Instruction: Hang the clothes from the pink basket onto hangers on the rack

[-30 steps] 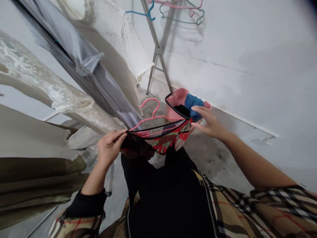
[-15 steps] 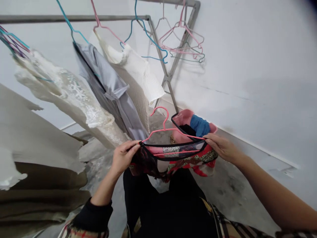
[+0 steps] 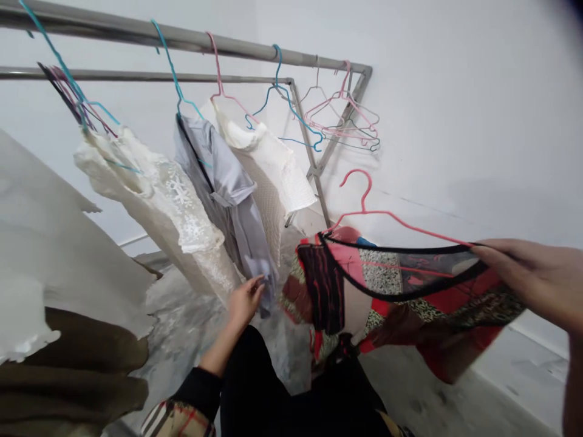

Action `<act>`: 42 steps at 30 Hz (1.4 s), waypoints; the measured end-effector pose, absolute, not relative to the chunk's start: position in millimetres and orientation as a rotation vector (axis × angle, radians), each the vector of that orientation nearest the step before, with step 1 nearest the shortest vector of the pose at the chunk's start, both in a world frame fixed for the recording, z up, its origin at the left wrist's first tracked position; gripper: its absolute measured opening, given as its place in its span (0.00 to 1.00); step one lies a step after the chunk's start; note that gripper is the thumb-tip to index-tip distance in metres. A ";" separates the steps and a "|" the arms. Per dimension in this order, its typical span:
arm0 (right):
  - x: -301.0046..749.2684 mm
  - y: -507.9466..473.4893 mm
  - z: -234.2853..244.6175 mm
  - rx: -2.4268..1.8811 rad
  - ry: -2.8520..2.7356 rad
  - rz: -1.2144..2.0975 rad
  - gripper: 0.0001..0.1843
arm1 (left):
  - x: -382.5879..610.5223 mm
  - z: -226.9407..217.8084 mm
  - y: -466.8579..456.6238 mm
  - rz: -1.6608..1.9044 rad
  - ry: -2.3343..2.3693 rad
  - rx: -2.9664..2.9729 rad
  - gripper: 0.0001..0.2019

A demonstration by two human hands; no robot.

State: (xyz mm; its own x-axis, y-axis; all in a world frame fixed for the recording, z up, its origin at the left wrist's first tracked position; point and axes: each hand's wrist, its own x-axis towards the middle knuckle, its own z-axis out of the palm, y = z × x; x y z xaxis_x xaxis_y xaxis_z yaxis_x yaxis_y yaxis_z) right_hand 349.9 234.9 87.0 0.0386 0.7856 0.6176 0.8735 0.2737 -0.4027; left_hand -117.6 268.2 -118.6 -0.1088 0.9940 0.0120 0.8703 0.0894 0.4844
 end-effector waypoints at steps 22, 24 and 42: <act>89.3 473.7 252.6 -1.139 -1.653 -0.450 0.18 | -133.4 -274.0 205.2 -0.087 2.331 1.626 0.22; 74.0 494.4 259.4 -1.126 -1.649 -0.417 0.18 | -134.2 -274.0 205.6 -0.074 2.331 1.603 0.22; 128.8 478.0 165.3 -0.919 -1.780 -0.199 0.17 | -134.8 -274.0 214.0 -0.111 2.329 1.676 0.19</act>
